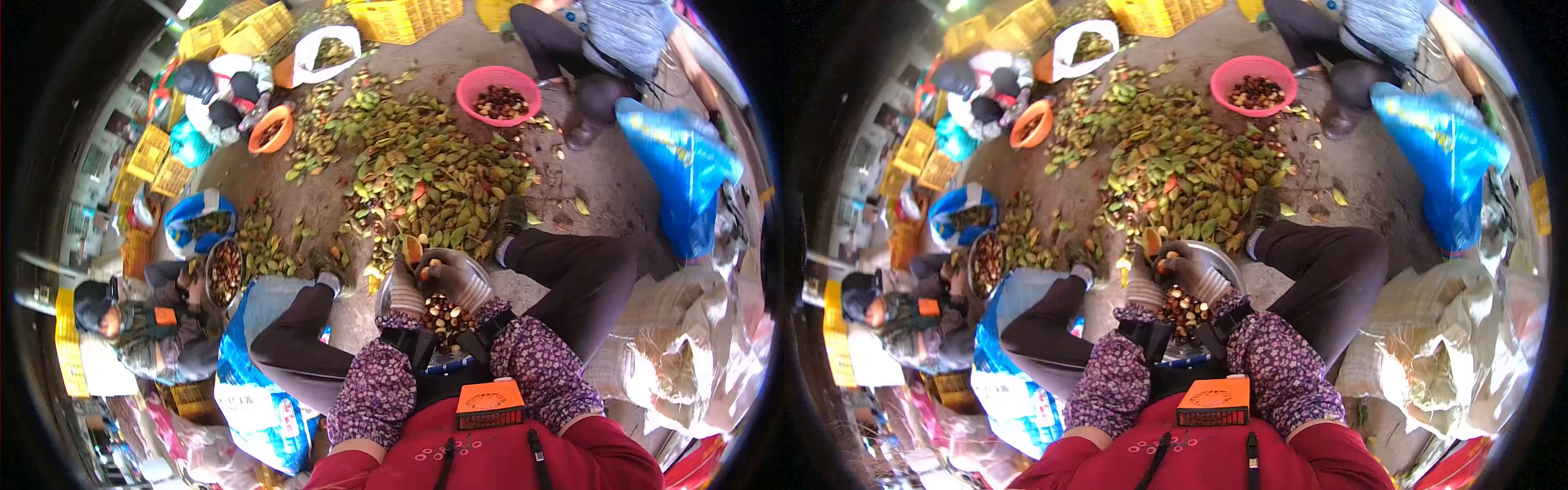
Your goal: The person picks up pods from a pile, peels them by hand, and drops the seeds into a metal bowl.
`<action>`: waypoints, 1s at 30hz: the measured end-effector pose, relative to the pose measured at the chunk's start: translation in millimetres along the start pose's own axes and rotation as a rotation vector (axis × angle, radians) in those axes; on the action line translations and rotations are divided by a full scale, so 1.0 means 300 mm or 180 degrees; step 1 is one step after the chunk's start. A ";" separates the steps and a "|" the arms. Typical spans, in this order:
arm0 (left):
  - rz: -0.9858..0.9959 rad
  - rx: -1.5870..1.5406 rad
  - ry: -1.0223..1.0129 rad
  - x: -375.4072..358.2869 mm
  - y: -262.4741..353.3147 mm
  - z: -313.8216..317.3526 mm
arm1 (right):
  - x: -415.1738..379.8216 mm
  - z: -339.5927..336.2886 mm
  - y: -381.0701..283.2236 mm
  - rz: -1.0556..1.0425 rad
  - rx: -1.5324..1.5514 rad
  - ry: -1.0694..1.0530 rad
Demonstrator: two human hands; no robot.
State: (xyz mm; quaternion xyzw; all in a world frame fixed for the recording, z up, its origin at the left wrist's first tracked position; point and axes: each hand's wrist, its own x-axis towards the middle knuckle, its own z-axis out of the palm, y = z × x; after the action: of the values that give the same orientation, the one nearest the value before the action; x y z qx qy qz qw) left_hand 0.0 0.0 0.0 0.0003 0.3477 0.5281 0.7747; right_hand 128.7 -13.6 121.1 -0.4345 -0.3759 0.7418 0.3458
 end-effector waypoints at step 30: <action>0.2169 0.4218 0.0476 -0.134 0.881 0.120 | 0.268 0.353 0.006 -0.0650 -0.2234 0.1501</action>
State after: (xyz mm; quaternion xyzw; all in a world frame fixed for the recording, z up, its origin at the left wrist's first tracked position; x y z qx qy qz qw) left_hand -204.9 97.2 146.2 0.5387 0.6254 0.4175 0.3800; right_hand 1.7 25.8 124.5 -0.6439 -0.5571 0.4116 0.3251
